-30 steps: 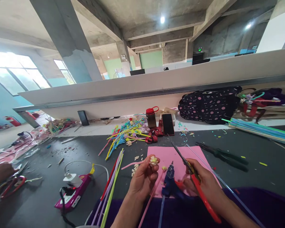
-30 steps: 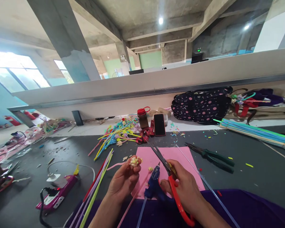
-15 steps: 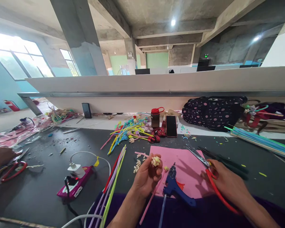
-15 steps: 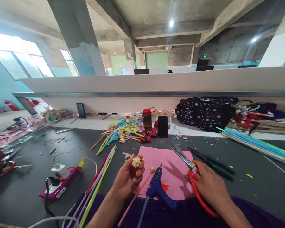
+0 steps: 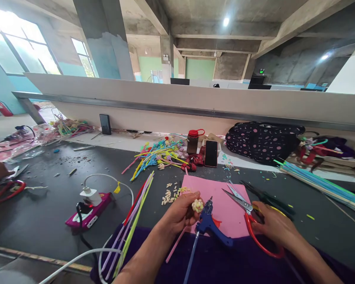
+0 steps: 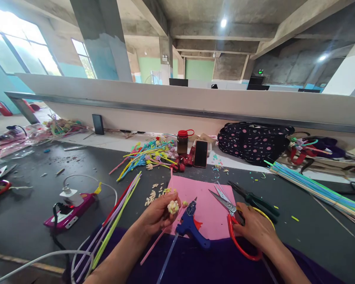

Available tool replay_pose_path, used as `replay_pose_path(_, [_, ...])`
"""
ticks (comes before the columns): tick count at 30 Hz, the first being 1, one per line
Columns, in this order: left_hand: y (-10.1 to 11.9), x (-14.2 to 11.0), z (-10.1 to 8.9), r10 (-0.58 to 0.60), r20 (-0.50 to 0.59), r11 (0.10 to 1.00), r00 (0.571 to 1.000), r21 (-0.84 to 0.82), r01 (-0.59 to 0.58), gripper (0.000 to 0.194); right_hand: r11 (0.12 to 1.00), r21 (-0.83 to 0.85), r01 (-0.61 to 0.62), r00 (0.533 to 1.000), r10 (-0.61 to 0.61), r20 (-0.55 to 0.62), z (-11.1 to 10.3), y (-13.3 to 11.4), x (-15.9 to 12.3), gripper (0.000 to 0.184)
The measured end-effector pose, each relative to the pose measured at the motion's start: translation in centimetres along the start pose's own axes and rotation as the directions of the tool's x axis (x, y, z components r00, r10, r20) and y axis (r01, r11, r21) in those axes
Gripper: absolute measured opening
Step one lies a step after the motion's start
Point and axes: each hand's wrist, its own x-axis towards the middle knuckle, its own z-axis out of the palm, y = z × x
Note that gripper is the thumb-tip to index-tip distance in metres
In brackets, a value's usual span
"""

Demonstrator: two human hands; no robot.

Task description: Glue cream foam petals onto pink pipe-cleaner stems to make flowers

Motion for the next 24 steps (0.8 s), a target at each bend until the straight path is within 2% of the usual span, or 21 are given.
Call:
replay_pose_path(3, [-0.2, 0.2, -0.1, -0.020, 0.030, 0.999, 0.999, 0.035, 0.019, 0.034, 0.996, -0.088, 0.013, 1.000, -0.012, 0.010, -0.4, -0.4, -0.2, 0.046])
replay_pose_path(6, [-0.4, 0.5, -0.4, -0.087, 0.046, 0.991, 0.995, 0.105, 0.082, 0.038, 0.980, -0.199, 0.018, 1.000, -0.013, 0.025, -0.8, -0.7, -0.5, 0.036])
replay_pose_path(9, [-0.5, 0.4, -0.4, -0.159, 0.093, 0.966, 0.983, 0.219, 0.135, 0.040, 0.949, -0.310, 0.058, 0.989, -0.096, -0.109, -1.4, -2.0, -1.0, 0.026])
replay_pose_path(10, [-0.5, 0.3, -0.4, -0.177, 0.119, 0.953, 0.977, 0.267, 0.140, 0.041, 0.944, -0.315, 0.102, 0.968, -0.167, -0.188, -1.7, -2.8, -1.1, 0.025])
replay_pose_path(11, [-0.5, 0.2, -0.3, -0.195, 0.143, 0.940, 0.970, 0.311, 0.143, 0.042, 0.938, -0.282, 0.203, 0.923, -0.280, -0.265, -2.1, -3.8, -1.3, 0.026])
replay_pose_path(13, [-0.7, -0.1, 0.0, -0.219, 0.193, 0.916, 0.956, 0.377, 0.134, 0.042, 0.844, -0.187, 0.503, 0.755, -0.534, -0.380, -2.9, -6.5, -1.5, 0.030])
replay_pose_path(15, [-1.0, -0.4, 0.4, -0.233, 0.223, 0.895, 0.947, 0.429, 0.119, 0.038, 0.695, -0.180, 0.696, 0.574, -0.690, -0.440, -3.6, -9.4, -1.5, 0.034])
replay_pose_path(17, [-1.2, -0.5, 0.6, -0.241, 0.238, 0.878, 0.941, 0.466, 0.107, 0.032, 0.573, -0.195, 0.796, 0.477, -0.792, -0.382, -4.0, -11.7, -1.3, 0.038])
replay_pose_path(18, [-1.3, -0.6, 0.6, -0.243, 0.249, 0.873, 0.938, 0.477, 0.100, 0.028, 0.537, -0.207, 0.818, 0.450, -0.821, -0.351, -4.1, -12.5, -1.3, 0.037])
replay_pose_path(20, [-1.4, -0.6, 0.6, -0.257, 0.274, 0.860, 0.927, 0.502, 0.090, 0.026, 0.507, -0.213, 0.835, 0.437, -0.847, -0.302, -4.0, -13.1, -1.1, 0.030])
replay_pose_path(24, [-1.2, -0.4, 0.5, -0.236, 0.303, 0.875, 0.924, 0.479, 0.066, 0.042, 0.550, -0.214, 0.807, 0.486, -0.825, -0.287, -3.6, -11.8, -0.7, 0.019])
